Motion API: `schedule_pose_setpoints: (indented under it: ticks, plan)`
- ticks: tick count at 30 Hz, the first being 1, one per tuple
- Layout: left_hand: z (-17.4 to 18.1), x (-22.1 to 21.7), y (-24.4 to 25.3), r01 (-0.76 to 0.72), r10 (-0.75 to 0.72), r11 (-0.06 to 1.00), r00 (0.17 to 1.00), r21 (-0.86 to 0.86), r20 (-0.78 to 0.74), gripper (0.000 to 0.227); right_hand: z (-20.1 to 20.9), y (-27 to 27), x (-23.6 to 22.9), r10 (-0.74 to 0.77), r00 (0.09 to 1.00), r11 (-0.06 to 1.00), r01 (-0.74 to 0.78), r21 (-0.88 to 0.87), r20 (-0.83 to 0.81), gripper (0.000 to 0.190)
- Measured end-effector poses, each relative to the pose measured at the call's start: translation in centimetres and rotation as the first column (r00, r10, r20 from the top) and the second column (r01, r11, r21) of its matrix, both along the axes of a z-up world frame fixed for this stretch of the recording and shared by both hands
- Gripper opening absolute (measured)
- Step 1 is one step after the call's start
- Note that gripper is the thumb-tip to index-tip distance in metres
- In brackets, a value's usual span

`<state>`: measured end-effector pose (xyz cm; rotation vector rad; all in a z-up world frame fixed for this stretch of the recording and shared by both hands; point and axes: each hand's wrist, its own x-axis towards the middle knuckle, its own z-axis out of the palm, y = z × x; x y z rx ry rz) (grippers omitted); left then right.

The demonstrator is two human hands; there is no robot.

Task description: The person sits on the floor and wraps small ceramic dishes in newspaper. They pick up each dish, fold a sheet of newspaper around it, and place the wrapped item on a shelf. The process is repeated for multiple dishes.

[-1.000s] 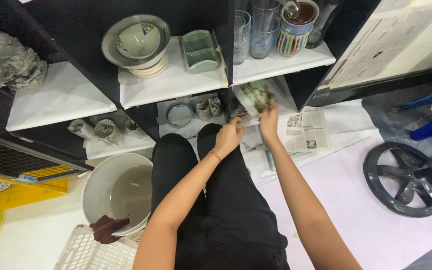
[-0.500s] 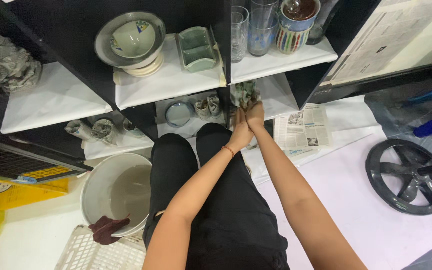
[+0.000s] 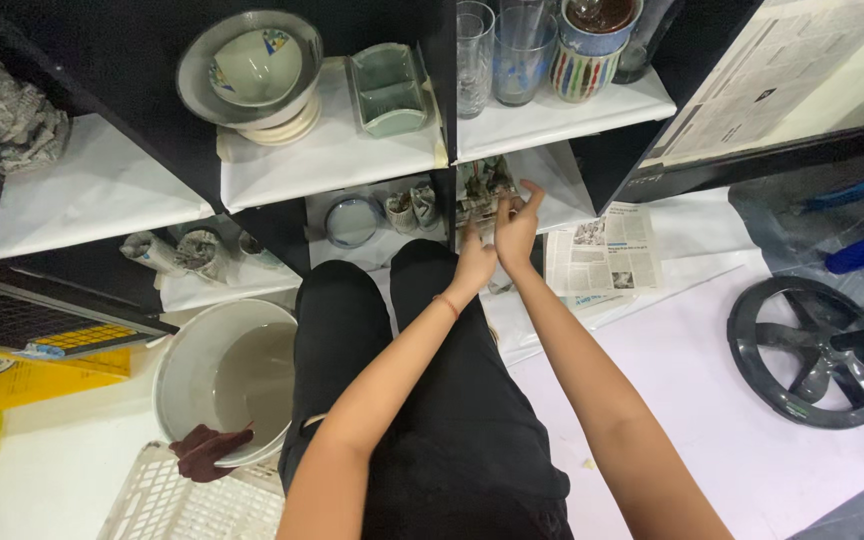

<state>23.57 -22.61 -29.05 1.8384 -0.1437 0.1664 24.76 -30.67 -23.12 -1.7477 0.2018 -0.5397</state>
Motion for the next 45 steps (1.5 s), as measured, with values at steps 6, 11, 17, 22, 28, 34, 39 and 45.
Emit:
schedule_pose_setpoints:
  ticks: [6,11,17,22,28,34,39,45]
  plan:
    - [5.6,-5.5,6.4,-0.013,0.015,1.000,0.994,-0.018,0.104,0.028,-1.2,3.4,-4.8,0.162,0.937,0.954,-0.229,0.195,0.311,0.032]
    - [7.9,-6.8,12.8,-0.141,0.159,0.967,0.985,-0.210,0.071,0.020,0.3,9.1,-6.5,0.419,0.871,0.892,-0.448,0.060,0.256,0.030]
    - [8.4,-9.8,23.3,-0.359,0.376,0.908,0.926,-0.217,0.042,0.021,4.8,16.0,-7.2,0.647,0.762,0.734,-0.620,-0.276,0.010,0.031]
    - [12.8,-12.4,29.4,-0.527,0.541,0.830,0.841,-0.183,0.034,0.028,9.0,20.5,-8.7,0.720,0.693,0.681,-0.691,-0.243,0.047,0.029]
    - [21.2,-9.3,37.1,-0.610,0.632,0.760,0.615,-0.222,0.471,0.019,16.2,28.6,-8.7,0.834,0.461,0.549,-0.630,-0.550,0.304,0.034]
    - [26.5,-2.6,46.3,-0.888,0.492,0.352,0.445,0.296,0.749,0.036,19.9,39.2,-3.0,0.821,0.525,0.561,-0.671,-0.485,0.223,0.046]
    - [26.7,2.2,51.8,-0.861,0.380,-0.102,0.428,0.498,0.820,0.027,18.6,46.3,4.6,0.672,0.730,0.720,-0.605,-0.338,0.124,0.050]
    - [26.6,3.6,52.6,-0.851,0.403,-0.001,0.480,0.525,0.779,0.019,14.7,50.3,11.0,0.541,0.761,0.831,-0.419,-0.365,0.359,0.029]
